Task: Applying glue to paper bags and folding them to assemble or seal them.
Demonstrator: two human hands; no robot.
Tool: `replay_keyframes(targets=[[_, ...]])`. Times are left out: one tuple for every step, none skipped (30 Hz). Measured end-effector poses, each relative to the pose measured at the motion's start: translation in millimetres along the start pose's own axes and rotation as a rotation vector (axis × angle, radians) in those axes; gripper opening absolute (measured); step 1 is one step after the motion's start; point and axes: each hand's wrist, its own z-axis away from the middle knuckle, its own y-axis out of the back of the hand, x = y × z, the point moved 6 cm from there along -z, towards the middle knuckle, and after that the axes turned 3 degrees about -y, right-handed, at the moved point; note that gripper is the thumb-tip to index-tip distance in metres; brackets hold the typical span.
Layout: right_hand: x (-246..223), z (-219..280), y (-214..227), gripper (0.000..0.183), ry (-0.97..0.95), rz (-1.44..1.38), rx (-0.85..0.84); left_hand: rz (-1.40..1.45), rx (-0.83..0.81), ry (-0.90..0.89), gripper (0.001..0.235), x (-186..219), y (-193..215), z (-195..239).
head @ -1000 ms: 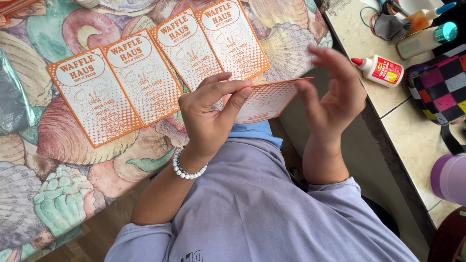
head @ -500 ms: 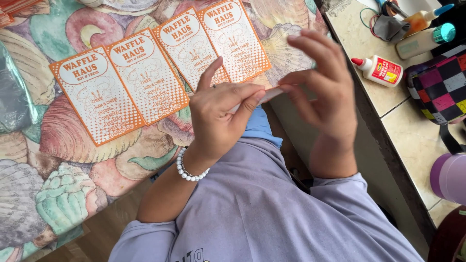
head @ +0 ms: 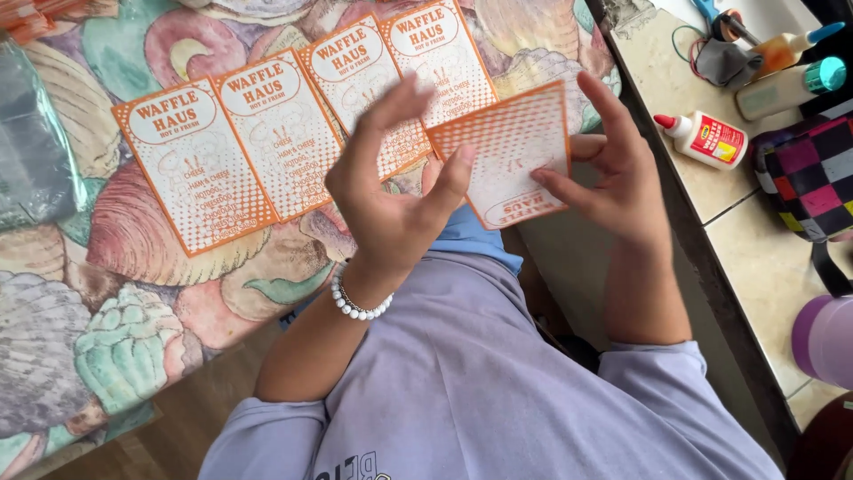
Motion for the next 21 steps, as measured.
replay_keyframes(targets=[[-9.7,-1.6,-0.5,0.089,0.031,0.294,-0.070,-0.110,-0.055,-0.074,0.045,3.8,-0.9,-3.1],[-17.5,-4.3,-2.6,0.087,0.065,0.584,-0.143,-0.226,-0.111,-0.149,0.070,7.2,-0.7,-6.2],[-21.3,-9.2,-3.7,0.087,0.069,0.583,-0.150,-0.231,-0.105,-0.148,0.070,2.9,-3.0,-12.0],[-28.7,-11.8,-8.4,0.083,0.167,0.706,-0.191,-0.249,-0.263,-0.103,0.060,-5.1,-15.1,-17.0],[-35.8,-13.8,-12.8,0.080,0.267,0.828,-0.233,-0.267,-0.422,-0.057,0.050,-12.8,-27.2,-20.7],[-39.2,-14.0,-12.1,0.080,0.273,0.829,-0.229,-0.269,-0.420,-0.064,0.050,-14.2,-23.7,-20.9],[-41.7,-15.1,-9.9,0.078,0.249,0.799,-0.218,-0.224,-0.362,-0.121,0.028,-11.8,-17.8,-22.5],[-43.6,-15.7,-7.9,0.076,0.224,0.768,-0.203,-0.179,-0.309,-0.179,0.012,-9.7,-11.8,-24.1],[-37.7,-17.6,-7.8,0.076,0.228,0.768,-0.196,-0.180,-0.312,-0.187,0.012,-13.1,-9.4,-22.3],[-34.4,-17.8,-2.3,0.085,0.228,0.545,-0.109,-0.087,-0.256,-0.058,0.010,-23.2,-2.9,-19.2],[-29.2,-17.7,3.4,0.094,0.225,0.322,-0.022,0.005,-0.202,0.071,0.009,-34.1,3.4,-14.9],[-11.3,-20.0,0.6,0.094,0.226,0.320,-0.024,0.002,-0.200,0.072,0.009,-35.5,3.4,-11.0],[1.6,-20.5,9.7,0.088,0.296,0.111,0.151,0.069,-0.137,0.154,0.014,-41.6,6.6,-6.9],[18.5,-18.5,18.4,0.083,0.355,-0.105,0.326,0.132,-0.073,0.238,0.021,-47.5,10.1,-1.5],[20.5,-19.7,14.7,0.083,0.354,-0.109,0.324,0.127,-0.072,0.240,0.021,-47.9,10.6,-0.5],[23.1,-17.6,15.5,0.077,0.353,-0.133,0.392,0.204,-0.080,0.268,0.016,-49.7,8.8,1.3],[25.9,-15.3,16.5,0.072,0.352,-0.156,0.460,0.280,-0.088,0.296,0.017,-51.3,6.6,3.2],[23.2,-15.5,14.9,0.072,0.349,-0.156,0.463,0.280,-0.091,0.298,0.017,-49.0,8.4,2.0],[19.9,-15.7,12.8,0.074,0.341,-0.103,0.470,0.289,-0.091,0.285,0.021,-45.6,10.6,0.4],[16.3,-17.6,10.1,0.077,0.335,-0.051,0.472,0.297,-0.088,0.269,0.028,-42.2,13.6,-1.8],[16.1,-18.9,9.2,0.077,0.335,-0.052,0.472,0.296,-0.088,0.270,0.028,-42.0,15.2,-2.2]])
